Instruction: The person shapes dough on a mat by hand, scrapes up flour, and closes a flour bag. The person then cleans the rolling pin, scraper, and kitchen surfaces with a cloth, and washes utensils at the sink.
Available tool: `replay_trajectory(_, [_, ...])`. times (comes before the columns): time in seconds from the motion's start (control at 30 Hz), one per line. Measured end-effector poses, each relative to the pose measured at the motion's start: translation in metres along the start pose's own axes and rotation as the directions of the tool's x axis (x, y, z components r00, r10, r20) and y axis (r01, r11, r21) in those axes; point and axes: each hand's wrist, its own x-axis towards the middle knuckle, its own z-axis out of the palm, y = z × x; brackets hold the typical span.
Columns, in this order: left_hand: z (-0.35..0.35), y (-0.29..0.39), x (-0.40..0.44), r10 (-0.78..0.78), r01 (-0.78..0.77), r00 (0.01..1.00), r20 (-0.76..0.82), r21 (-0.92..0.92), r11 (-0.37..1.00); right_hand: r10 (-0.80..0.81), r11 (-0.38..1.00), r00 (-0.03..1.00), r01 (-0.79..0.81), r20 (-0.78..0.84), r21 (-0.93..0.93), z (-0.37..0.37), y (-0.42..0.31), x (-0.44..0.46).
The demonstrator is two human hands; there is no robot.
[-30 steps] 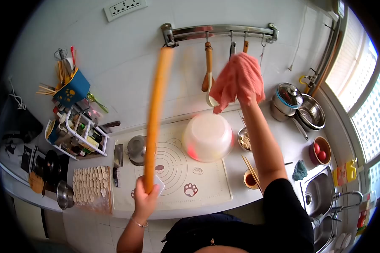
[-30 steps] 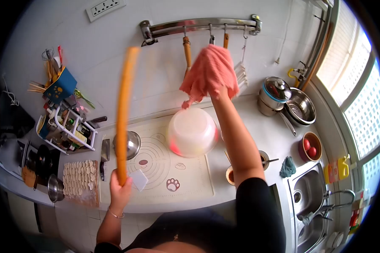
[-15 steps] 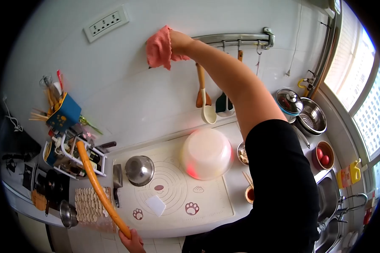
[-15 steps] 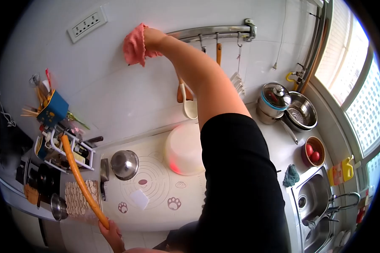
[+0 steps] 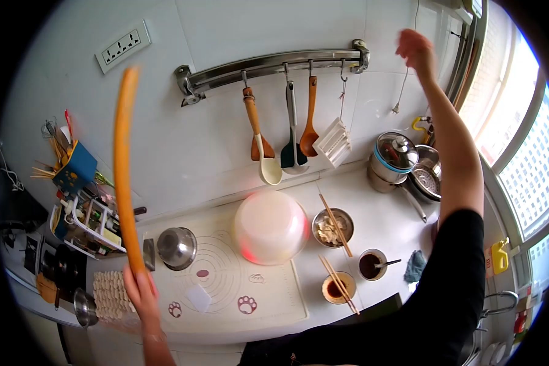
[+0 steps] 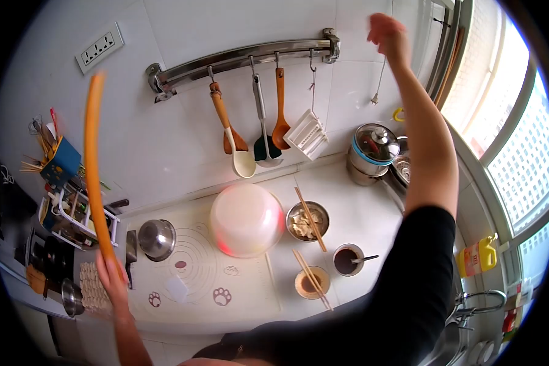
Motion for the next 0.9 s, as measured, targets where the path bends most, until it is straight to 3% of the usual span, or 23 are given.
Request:
replay_trajectory(0.03, [0.018,0.016,0.029,0.138,-0.150,0.970,0.198,0.042,0.988,-0.023,0.995,0.991,0.035,-0.128,0.094,-0.022,-0.004,-0.017])
replay_trajectory(0.07, [0.049,0.039,0.056,0.290,-0.338,0.931,0.221,0.225,0.914,-0.046,0.980,0.966,0.092,-0.254,0.175,-0.045,-0.008,-0.033])
replay_trajectory(0.1, [0.072,0.052,0.089,0.436,-0.535,0.844,0.313,0.434,0.725,-0.109,0.949,0.938,0.197,-0.330,0.246,-0.066,0.001,-0.045])
replay_trajectory(0.13, [0.105,0.079,0.114,0.520,-0.643,0.765,0.380,0.503,0.578,-0.103,0.949,0.935,0.194,-0.338,0.248,-0.091,0.005,-0.060])
replay_trajectory(0.17, [0.134,0.098,0.140,0.612,-0.727,0.661,0.435,0.573,0.378,0.143,0.922,0.940,-0.013,-0.309,0.388,-0.103,-0.023,-0.088])
replay_trajectory(0.2, [0.162,0.111,0.167,0.667,-0.770,0.576,0.473,0.587,0.249,0.045,0.938,0.979,0.026,-0.196,0.346,-0.123,-0.030,-0.112])
replay_trajectory(0.23, [0.186,0.122,0.192,0.684,-0.789,0.526,0.505,0.590,0.170,0.102,0.949,0.984,-0.051,-0.149,0.312,-0.141,-0.045,-0.133])
replay_trajectory(0.3, [0.232,0.143,0.226,0.711,-0.811,0.454,0.538,0.580,0.079,0.180,0.950,0.968,-0.124,-0.177,0.286,-0.153,-0.091,-0.172])
replay_trajectory(0.37, [0.262,0.154,0.261,0.675,-0.778,0.428,0.601,0.625,-0.064,0.307,0.951,0.926,-0.309,-0.220,0.027,-0.156,-0.148,-0.196])
replay_trajectory(0.43, [0.286,0.152,0.282,0.672,-0.750,0.436,0.598,0.654,-0.095,0.405,0.877,0.874,-0.454,-0.266,-0.155,-0.158,-0.198,-0.213])
replay_trajectory(0.47, [0.294,0.151,0.285,0.660,-0.720,0.449,0.602,0.681,-0.132,0.133,0.964,0.929,-0.202,-0.345,-0.172,-0.167,-0.186,-0.228])
replay_trajectory(0.5, [0.301,0.150,0.288,0.655,-0.722,0.451,0.606,0.680,-0.131,0.216,0.940,0.941,-0.272,-0.260,-0.207,-0.187,-0.191,-0.239])
replay_trajectory(0.53, [0.309,0.149,0.286,0.646,-0.702,0.518,0.560,0.711,-0.053,0.295,0.909,0.940,-0.331,-0.171,-0.255,-0.207,-0.197,-0.251])
replay_trajectory(0.6, [0.325,0.141,0.287,0.619,-0.666,0.596,0.511,0.746,0.025,0.364,0.898,0.917,-0.392,-0.164,-0.200,-0.218,-0.202,-0.277])
replay_trajectory(0.67, [0.342,0.119,0.299,0.765,-0.600,0.567,0.305,0.789,0.130,0.478,0.826,0.786,-0.554,-0.392,-0.104,-0.231,-0.193,-0.304])
replay_trajectory(0.7, [0.345,0.115,0.304,0.757,-0.589,0.578,0.304,0.798,0.129,0.261,0.851,0.915,-0.368,-0.307,-0.374,-0.236,-0.185,-0.314])
replay_trajectory(0.73, [0.348,0.109,0.308,0.789,-0.612,0.543,0.288,0.779,0.137,0.026,0.783,0.980,-0.144,-0.200,-0.605,-0.241,-0.178,-0.323])
replay_trajectory(0.77, [0.350,0.102,0.309,0.814,-0.634,0.514,0.271,0.759,0.147,0.065,0.800,0.981,-0.160,-0.182,-0.578,-0.237,-0.182,-0.325])
replay_trajectory(0.8, [0.350,0.101,0.316,0.873,-0.639,0.415,0.254,0.765,0.081,0.105,0.815,0.981,-0.179,-0.164,-0.551,-0.232,-0.186,-0.326])
replay_trajectory(0.83, [0.344,0.097,0.312,0.915,-0.638,0.321,0.244,0.770,0.018,0.088,0.852,0.973,0.038,0.214,-0.522,-0.230,-0.191,-0.320])
replay_trajectory(0.9, [0.326,0.086,0.261,0.802,-0.505,0.569,0.179,0.847,0.169,0.081,0.898,0.791,0.206,0.607,-0.388,-0.210,-0.200,-0.315])
